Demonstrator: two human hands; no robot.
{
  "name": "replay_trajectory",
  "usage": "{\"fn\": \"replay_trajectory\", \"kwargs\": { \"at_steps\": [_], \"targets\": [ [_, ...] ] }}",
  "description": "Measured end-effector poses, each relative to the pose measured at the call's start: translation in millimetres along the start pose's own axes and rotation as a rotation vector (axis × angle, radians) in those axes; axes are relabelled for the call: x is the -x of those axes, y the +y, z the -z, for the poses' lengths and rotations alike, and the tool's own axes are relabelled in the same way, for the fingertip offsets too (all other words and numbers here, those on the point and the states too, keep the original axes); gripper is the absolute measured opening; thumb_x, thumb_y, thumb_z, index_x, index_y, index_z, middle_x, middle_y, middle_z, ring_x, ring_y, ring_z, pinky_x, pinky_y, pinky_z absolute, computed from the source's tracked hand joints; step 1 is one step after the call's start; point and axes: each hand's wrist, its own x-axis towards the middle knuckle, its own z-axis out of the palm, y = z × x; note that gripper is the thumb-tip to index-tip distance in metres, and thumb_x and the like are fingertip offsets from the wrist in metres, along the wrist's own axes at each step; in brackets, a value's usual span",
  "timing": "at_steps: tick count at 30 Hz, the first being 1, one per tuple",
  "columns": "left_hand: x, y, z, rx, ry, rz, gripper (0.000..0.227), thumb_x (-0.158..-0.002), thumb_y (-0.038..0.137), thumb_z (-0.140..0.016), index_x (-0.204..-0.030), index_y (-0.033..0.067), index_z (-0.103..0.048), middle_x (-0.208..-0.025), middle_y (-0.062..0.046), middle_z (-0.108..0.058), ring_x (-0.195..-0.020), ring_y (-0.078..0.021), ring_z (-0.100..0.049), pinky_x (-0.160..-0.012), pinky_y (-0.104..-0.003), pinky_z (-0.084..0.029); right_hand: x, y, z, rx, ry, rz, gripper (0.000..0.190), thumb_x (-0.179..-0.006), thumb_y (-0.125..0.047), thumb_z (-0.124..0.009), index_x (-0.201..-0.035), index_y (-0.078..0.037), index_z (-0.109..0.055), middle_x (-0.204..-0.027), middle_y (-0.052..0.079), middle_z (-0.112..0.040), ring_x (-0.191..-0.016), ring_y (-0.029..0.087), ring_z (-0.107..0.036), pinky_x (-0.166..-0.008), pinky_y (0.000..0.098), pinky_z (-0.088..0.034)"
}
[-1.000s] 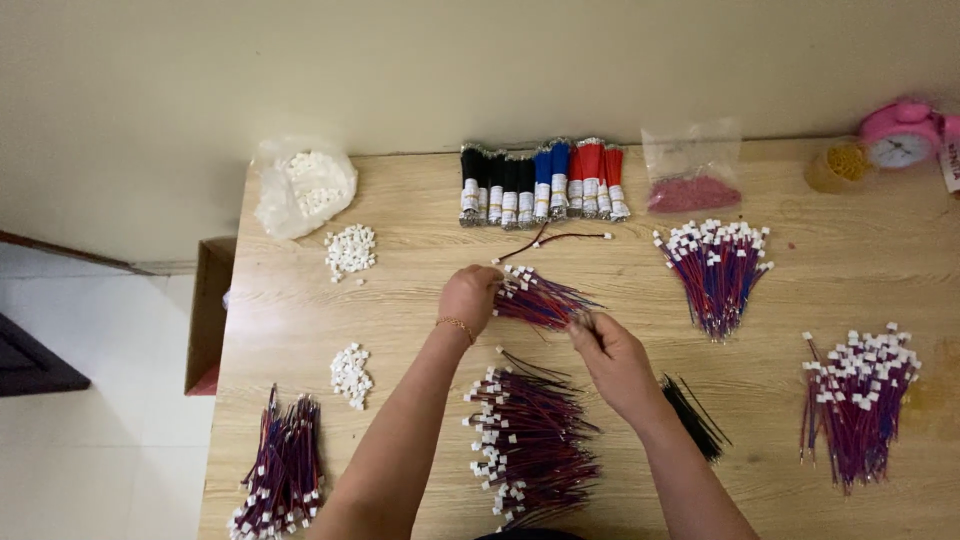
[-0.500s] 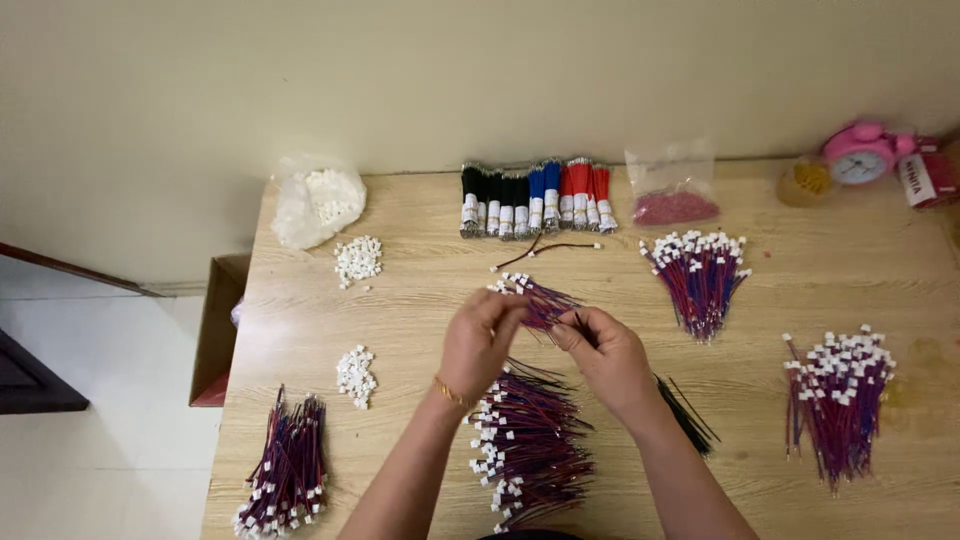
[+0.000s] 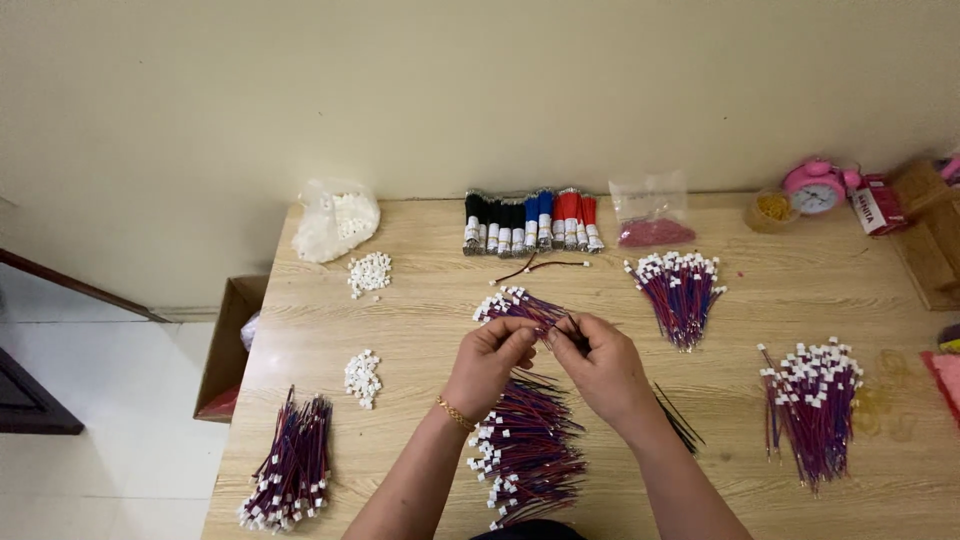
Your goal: Assembling wire harnesses by attaching small white connectors to the ends of wires.
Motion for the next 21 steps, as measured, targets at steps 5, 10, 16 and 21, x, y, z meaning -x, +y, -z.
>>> {"fn": "replay_trajectory", "kwargs": {
  "at_steps": [5, 10, 16, 21],
  "targets": [
    [1, -5, 5, 0.129, 0.009, 0.046, 0.018, -0.095, 0.009, -0.059, -0.106, -0.0023, -0.067, -0.083, -0.006, -0.063, -0.073, -0.0117, -0.064, -0.065, -0.023, -0.06, 3, -28, 13, 0.261, 0.013, 0.171, 0.01, -0.083, -0.021, -0.069, -0.089, -0.014, -0.072, -0.073, 0.007, -0.067, -0.07, 0.022, -0.068, -0.06, 0.0322, -0.054],
    [0, -6, 7, 0.084, 0.01, 0.0, 0.019, -0.095, 0.011, -0.061, -0.106, -0.0018, -0.068, -0.084, -0.007, -0.064, -0.073, -0.0112, -0.063, -0.066, -0.024, -0.059, 6, -33, 11, 0.508, 0.038, 0.376, 0.015, -0.086, -0.029, -0.065, -0.092, -0.017, -0.07, -0.075, 0.005, -0.065, -0.071, 0.024, -0.069, -0.061, 0.0333, -0.055],
    [2, -2, 6, 0.106, -0.017, 0.017, 0.02, -0.096, 0.014, -0.059, -0.106, -0.0004, -0.068, -0.086, -0.006, -0.064, -0.075, -0.0104, -0.063, -0.069, -0.023, -0.059, 5, -33, 11, 0.463, -0.059, 0.308, 0.014, -0.085, -0.027, -0.064, -0.095, -0.019, -0.069, -0.079, 0.008, -0.066, -0.078, 0.03, -0.069, -0.065, 0.0407, -0.055],
    [5, 8, 2, 0.214, -0.03, 0.041, 0.021, -0.096, 0.014, -0.058, -0.106, -0.0016, -0.068, -0.084, -0.007, -0.063, -0.074, -0.0121, -0.063, -0.068, -0.024, -0.059, 2, -30, 9, 0.393, -0.127, 0.187, 0.018, -0.085, -0.032, -0.064, -0.096, -0.019, -0.07, -0.081, 0.009, -0.067, -0.083, 0.031, -0.069, -0.069, 0.0407, -0.054]
  ]
}}
